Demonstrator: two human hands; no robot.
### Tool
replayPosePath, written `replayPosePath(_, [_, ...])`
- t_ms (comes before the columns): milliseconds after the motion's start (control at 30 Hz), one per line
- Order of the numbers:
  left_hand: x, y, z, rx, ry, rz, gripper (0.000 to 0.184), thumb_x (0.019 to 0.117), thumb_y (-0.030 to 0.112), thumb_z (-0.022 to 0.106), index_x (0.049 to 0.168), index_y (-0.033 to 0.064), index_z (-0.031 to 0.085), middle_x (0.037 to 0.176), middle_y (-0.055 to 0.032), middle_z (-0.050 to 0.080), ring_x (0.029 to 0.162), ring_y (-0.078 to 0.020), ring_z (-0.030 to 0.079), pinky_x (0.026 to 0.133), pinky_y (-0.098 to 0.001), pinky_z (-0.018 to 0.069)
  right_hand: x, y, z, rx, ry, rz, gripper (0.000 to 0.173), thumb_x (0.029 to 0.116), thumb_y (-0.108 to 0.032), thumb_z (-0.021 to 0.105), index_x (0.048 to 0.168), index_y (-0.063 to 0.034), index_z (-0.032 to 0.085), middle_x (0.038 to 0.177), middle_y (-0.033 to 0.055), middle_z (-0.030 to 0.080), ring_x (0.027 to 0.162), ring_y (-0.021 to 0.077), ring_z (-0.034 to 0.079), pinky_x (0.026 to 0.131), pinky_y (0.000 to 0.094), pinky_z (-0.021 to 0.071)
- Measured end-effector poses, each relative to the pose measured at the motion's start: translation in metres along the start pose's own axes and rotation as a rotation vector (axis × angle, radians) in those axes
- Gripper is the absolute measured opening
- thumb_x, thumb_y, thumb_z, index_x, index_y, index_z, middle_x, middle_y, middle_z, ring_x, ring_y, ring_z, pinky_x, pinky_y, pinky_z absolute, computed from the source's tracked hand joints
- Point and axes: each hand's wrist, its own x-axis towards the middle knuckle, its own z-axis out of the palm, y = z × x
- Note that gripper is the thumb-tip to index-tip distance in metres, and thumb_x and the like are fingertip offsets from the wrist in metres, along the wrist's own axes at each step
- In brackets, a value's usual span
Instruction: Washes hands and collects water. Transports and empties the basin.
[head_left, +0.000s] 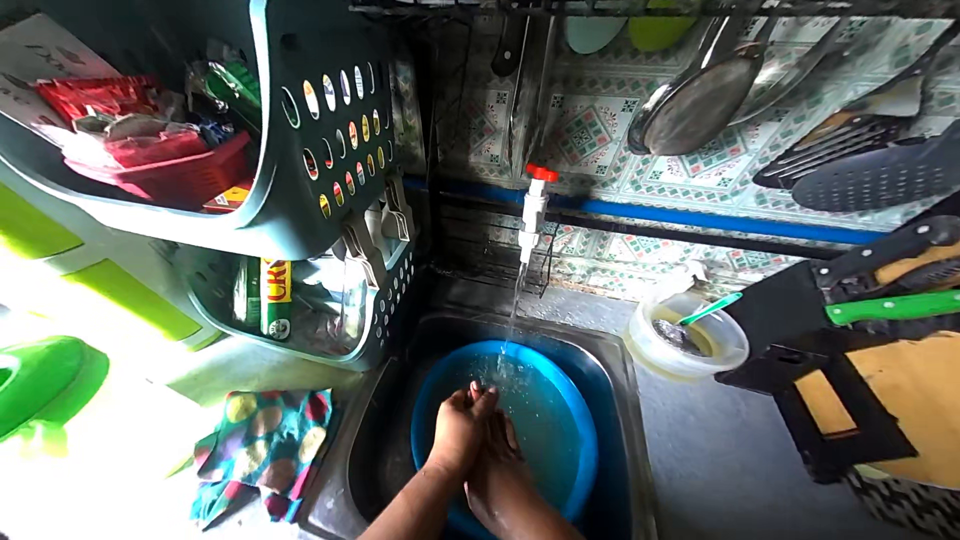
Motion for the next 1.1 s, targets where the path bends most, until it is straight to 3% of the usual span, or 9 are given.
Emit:
replayPosePath(200, [-0.004,0.026,-0.014,-0.544,-0.205,-0.362,0.055,0.1123,0.044,0.026,0.081,0.0058,0.051,0.061,-0.0071,0.057,0.056,-0.0204,0.062,0.058,-0.0360,0.0576,-0.011,0.002,0.008,-0.125,0.381,-0.191,0.045,0.0967,-0.016,0.056,0.141,-0.0056,0.062,0.155,0.0099,0.052,0.145,0.0250,0.048,0.118,0.0665,0.0258])
replayPosePath(300, [-0.009,0.027,-0.020,-0.558,-0.376,-0.190,0.070,0.1106,0.049,0.009,0.099,0.0022,0.060,0.083,-0.0106,0.070,0.081,-0.0222,0.071,0.077,-0.0395,0.0603,-0.011,0.004,0.000,-0.197,0.397,-0.128,0.054,0.0944,-0.016,0.058,0.147,-0.0059,0.055,0.160,0.0089,0.046,0.149,0.0287,0.041,0.115,0.0703,0.0286])
replayPosePath(400, [-0.019,0.018,-0.008,-0.250,-0.387,0.227,0.035,0.1067,0.024,0.051,0.130,-0.0021,0.052,0.114,-0.0109,0.069,0.105,-0.0194,0.070,0.096,-0.0365,0.0581,-0.010,0.009,-0.004,-0.119,0.444,-0.099,0.048,0.0911,-0.019,0.062,0.133,0.0032,0.065,0.140,0.0198,0.063,0.138,0.0392,0.053,0.110,0.0778,0.0289])
replayPosePath(500, [-0.025,0.013,-0.002,-0.174,-0.265,0.304,0.042,0.0884,0.013,0.076,0.124,-0.0016,0.060,0.102,-0.0065,0.071,0.093,-0.0141,0.071,0.087,-0.0317,0.0607,-0.015,0.002,-0.004,-0.102,0.463,-0.085,0.047,0.0889,-0.017,0.065,0.130,0.0068,0.066,0.135,0.0224,0.066,0.133,0.0386,0.058,0.113,0.0726,0.0295])
replayPosePath(700, [-0.031,0.013,0.002,-0.271,-0.186,0.338,0.014,0.0976,0.017,0.068,0.096,0.0033,0.066,0.081,-0.0023,0.072,0.071,-0.0135,0.072,0.071,-0.0314,0.0631,-0.018,-0.008,0.000,-0.102,0.504,-0.039,0.043,0.0879,-0.010,0.065,0.128,0.0031,0.068,0.137,0.0161,0.066,0.134,0.0301,0.059,0.115,0.0707,0.0253])
replayPosePath(833, [-0.029,0.015,0.002,-0.301,-0.073,0.199,0.034,0.1073,0.021,0.049,0.081,0.0040,0.063,0.069,-0.0034,0.067,0.058,-0.0134,0.066,0.059,-0.0306,0.0603,-0.019,0.000,0.009,-0.025,0.493,-0.136,0.046,0.0916,-0.016,0.064,0.135,-0.0015,0.066,0.147,0.0154,0.059,0.141,0.0271,0.052,0.119,0.0670,0.0204])
replayPosePath(967, [0.006,-0.009,-0.005,-0.037,0.038,-0.181,0.056,0.1119,0.039,0.037,0.077,0.0037,0.063,0.067,-0.0058,0.061,0.062,-0.0169,0.060,0.065,-0.0360,0.0521,-0.009,0.025,0.016,0.341,0.206,-0.264,0.044,0.0858,-0.010,0.067,0.129,-0.0034,0.070,0.146,0.0113,0.060,0.146,0.0248,0.046,0.121,0.0494,0.0345])
replayPosePath(1033, [0.026,-0.036,-0.017,0.122,-0.029,-0.321,0.059,0.1131,0.040,0.030,0.098,-0.0019,0.069,0.085,-0.0122,0.068,0.077,-0.0218,0.066,0.077,-0.0421,0.0547,0.005,0.048,0.014,0.648,0.142,-0.064,0.027,0.0886,0.001,0.061,0.110,0.0004,0.077,0.122,0.0101,0.074,0.125,0.0178,0.064,0.112,0.0380,0.0478])
replayPosePath(1100, [0.038,-0.066,-0.022,0.182,-0.071,-0.409,0.052,0.1137,0.035,0.029,0.108,-0.0003,0.066,0.089,-0.0102,0.068,0.075,-0.0195,0.066,0.072,-0.0382,0.0555,0.024,0.073,0.007,0.650,0.063,0.470,0.026,0.1023,-0.009,0.054,0.118,0.0028,0.071,0.120,0.0167,0.071,0.115,0.0234,0.068,0.103,0.0387,0.0520])
